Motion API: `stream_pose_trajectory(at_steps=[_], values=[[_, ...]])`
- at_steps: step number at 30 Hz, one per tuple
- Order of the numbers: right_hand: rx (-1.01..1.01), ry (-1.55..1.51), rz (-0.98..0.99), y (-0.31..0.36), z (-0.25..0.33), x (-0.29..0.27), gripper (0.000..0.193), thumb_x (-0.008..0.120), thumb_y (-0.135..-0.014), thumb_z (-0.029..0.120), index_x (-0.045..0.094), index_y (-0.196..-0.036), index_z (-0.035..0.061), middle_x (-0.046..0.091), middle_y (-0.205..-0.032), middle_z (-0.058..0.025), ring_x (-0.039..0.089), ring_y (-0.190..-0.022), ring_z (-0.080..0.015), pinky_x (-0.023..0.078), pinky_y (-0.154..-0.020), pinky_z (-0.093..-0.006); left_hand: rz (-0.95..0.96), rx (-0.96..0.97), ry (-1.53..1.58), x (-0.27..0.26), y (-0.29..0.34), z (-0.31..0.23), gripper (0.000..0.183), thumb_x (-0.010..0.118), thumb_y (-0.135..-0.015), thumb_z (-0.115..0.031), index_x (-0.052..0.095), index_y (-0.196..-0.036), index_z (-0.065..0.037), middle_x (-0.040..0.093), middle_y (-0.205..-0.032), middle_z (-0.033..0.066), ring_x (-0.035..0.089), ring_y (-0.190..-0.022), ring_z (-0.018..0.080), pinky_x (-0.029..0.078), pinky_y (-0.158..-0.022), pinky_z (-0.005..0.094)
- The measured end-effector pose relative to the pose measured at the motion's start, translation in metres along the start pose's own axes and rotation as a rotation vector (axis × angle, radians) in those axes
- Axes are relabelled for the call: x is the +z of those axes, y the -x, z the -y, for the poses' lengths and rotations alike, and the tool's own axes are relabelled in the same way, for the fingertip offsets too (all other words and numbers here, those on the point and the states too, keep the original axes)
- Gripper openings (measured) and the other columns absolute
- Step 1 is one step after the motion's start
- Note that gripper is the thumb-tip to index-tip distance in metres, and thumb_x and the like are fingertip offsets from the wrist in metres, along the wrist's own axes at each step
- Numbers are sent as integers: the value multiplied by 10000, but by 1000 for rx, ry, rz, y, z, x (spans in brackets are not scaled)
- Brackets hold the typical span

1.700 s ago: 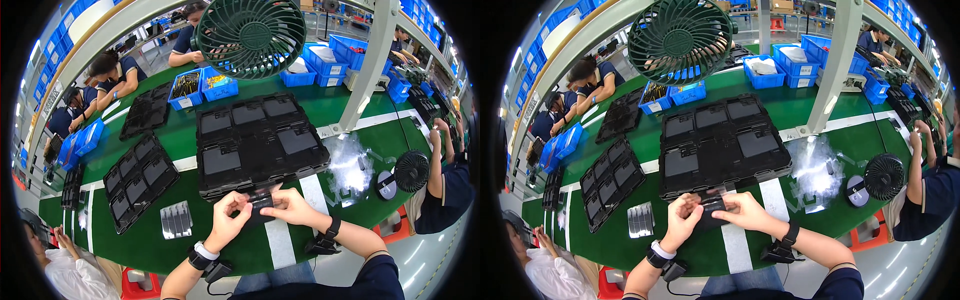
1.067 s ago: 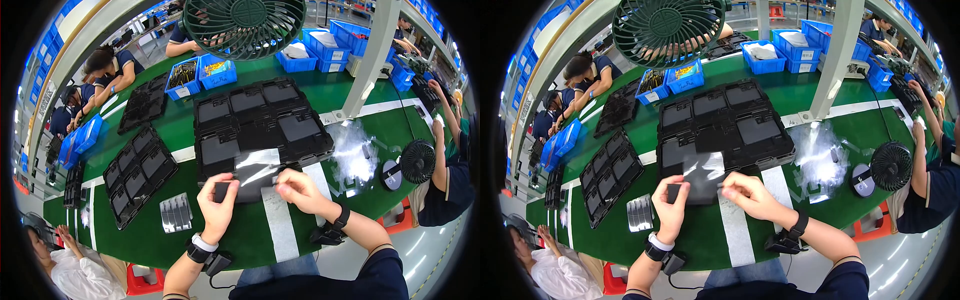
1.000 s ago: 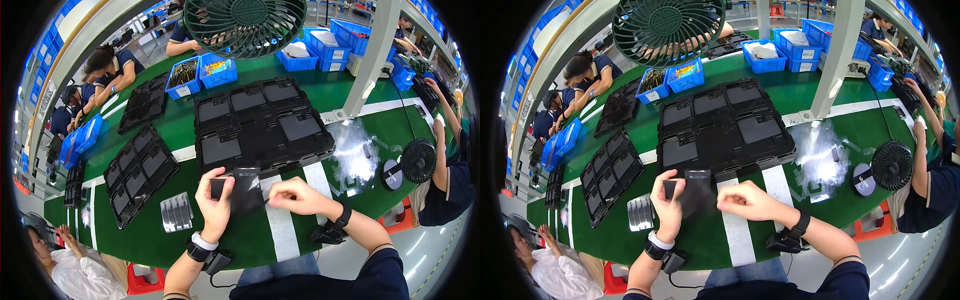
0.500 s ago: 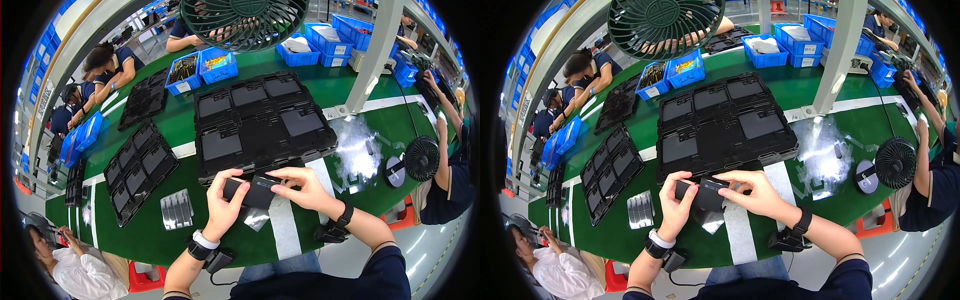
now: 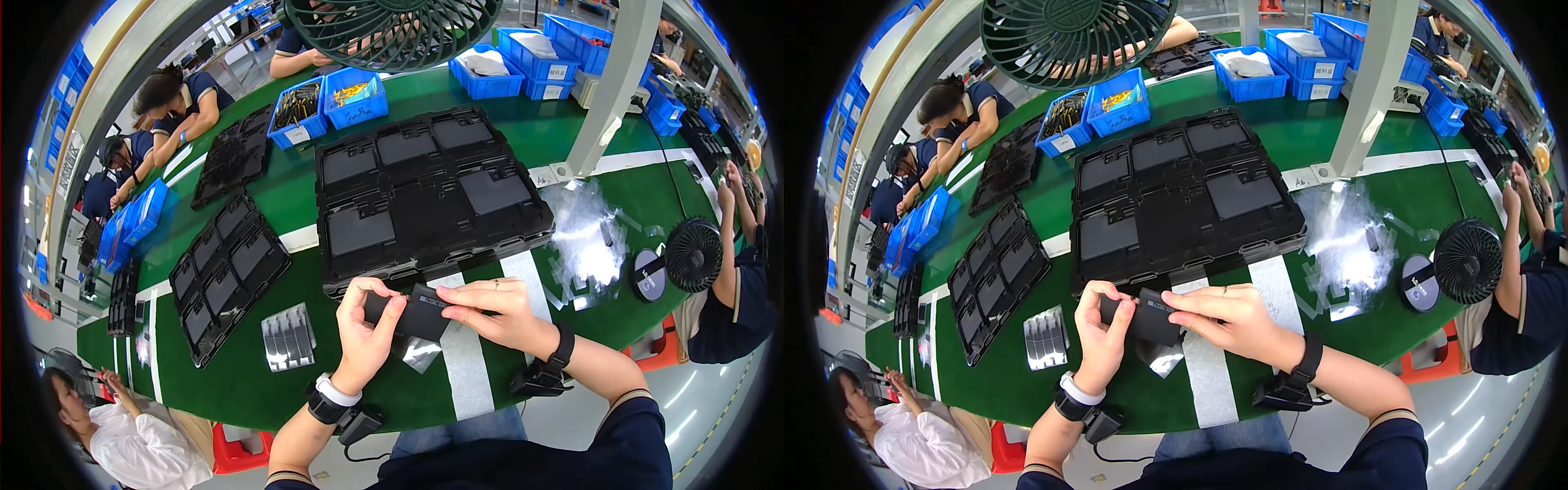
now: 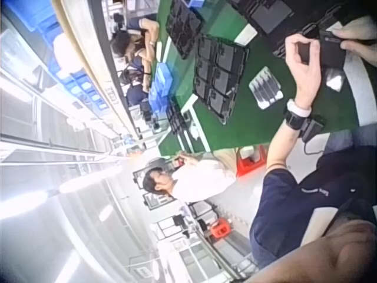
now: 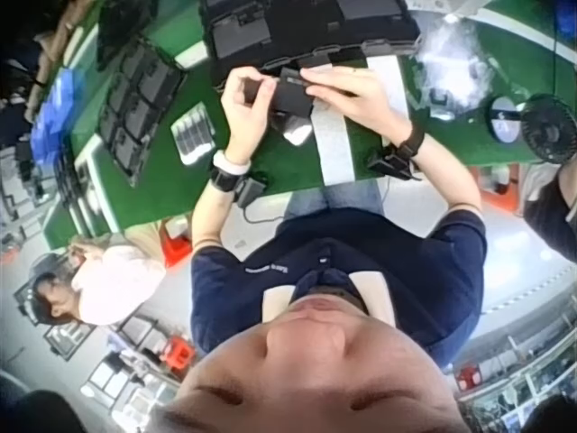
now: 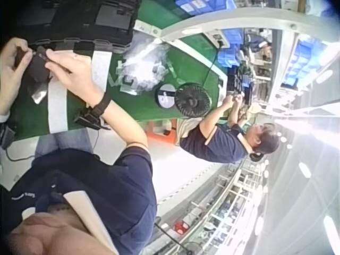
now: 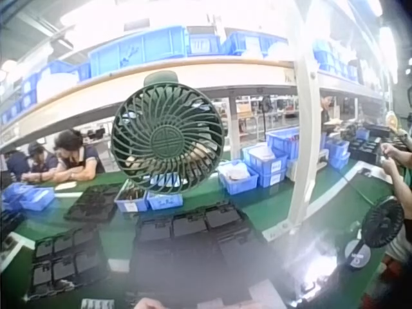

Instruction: Assembling small black electronic modules into plastic carrier trays on a factory production line.

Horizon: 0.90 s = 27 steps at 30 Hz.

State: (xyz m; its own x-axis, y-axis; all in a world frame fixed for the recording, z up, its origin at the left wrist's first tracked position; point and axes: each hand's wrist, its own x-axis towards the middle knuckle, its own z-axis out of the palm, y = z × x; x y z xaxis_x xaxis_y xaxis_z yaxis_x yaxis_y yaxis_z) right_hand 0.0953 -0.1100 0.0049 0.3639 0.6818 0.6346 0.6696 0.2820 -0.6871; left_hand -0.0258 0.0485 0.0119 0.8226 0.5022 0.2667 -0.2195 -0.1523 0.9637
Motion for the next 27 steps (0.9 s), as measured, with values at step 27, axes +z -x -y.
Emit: stream_pose_trajectory(at_steps=[27], values=[[574, -405, 475, -17, 10, -18, 95, 584, -760, 29, 647, -831, 26, 594, -777, -69, 537, -529, -87, 429, -483, -254, 160, -206, 7, -12, -6, 1, 135, 632, -812, -40, 504, -852, -55, 544, -736, -22, 517, -675, 30, 409, -613, 184]])
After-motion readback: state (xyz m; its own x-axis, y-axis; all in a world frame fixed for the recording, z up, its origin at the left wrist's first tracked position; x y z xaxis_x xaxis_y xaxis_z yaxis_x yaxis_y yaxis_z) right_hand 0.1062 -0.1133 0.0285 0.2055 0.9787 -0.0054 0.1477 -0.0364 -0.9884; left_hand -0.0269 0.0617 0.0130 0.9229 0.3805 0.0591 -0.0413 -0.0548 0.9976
